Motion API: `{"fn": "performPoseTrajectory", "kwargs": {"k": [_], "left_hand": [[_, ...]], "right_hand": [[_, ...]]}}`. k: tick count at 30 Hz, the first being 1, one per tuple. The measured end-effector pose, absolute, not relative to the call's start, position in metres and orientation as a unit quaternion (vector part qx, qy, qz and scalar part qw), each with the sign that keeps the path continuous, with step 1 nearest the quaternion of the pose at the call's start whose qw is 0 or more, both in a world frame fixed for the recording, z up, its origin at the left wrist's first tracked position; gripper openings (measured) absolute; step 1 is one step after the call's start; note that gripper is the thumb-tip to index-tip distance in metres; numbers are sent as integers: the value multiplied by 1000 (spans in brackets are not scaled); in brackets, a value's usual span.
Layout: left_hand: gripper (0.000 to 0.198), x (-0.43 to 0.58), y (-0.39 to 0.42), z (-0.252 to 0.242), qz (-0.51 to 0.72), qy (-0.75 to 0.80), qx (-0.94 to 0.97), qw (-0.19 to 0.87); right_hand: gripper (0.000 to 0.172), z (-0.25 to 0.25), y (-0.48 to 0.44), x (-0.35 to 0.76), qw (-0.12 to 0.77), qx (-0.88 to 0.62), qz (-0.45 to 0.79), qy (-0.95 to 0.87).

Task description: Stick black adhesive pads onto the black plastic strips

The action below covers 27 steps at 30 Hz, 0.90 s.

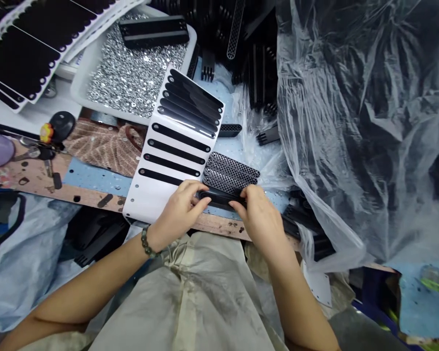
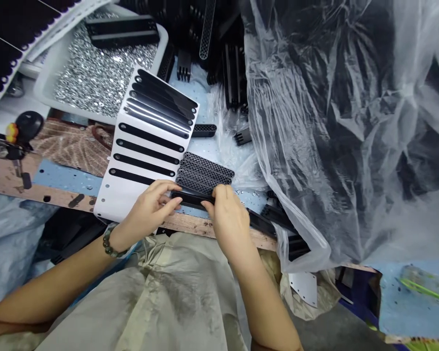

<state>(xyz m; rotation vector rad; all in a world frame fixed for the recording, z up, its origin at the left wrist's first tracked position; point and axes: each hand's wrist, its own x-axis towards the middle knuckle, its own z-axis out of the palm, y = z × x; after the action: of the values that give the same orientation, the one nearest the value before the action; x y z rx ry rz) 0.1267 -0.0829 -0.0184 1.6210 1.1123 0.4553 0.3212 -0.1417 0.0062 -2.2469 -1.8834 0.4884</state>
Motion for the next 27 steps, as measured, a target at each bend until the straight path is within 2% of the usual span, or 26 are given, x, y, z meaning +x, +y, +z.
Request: {"fn": "performPoseTrajectory", "kwargs": {"k": [2,4,6,8,11,15,17,20,22,25,27], "left_hand": [[29,109,-84,-7,205,488,705,473],[37,84,-82,0,240,545,716,364],[49,57,-76,0,255,599,718,246],[64,37,-70,-5,222,617,732,184],[68,24,-62,-18,161,616,737,225],[35,25,-59,-24,206,593,640,443],[26,26,-60,-18,229,537,627,516],[22,25,-59,-5,255,480,677,496],[22,26,-56,2,262,461,704,472],[23,27,-47,3,253,451,714,472],[24,27,-40,-1,241,484,708,455]], "right_hand": [[29,6,-144,326,71,-758,107,-639],[35,5,-147,327,89,-760,61,-641],[31,4,-148,319,147,-744,50,-650],[20,3,-146,301,226,-693,93,-678],[13,-3,-135,262,287,-587,203,-729],[24,-16,-105,217,295,-547,229,-749],[30,-20,-91,205,300,-549,213,-751],[31,-19,-76,199,323,-528,234,-750],[28,-16,-71,201,362,-502,294,-729],[23,-8,-67,215,451,-505,371,-635],[25,-1,-68,235,521,-547,355,-550]]}}
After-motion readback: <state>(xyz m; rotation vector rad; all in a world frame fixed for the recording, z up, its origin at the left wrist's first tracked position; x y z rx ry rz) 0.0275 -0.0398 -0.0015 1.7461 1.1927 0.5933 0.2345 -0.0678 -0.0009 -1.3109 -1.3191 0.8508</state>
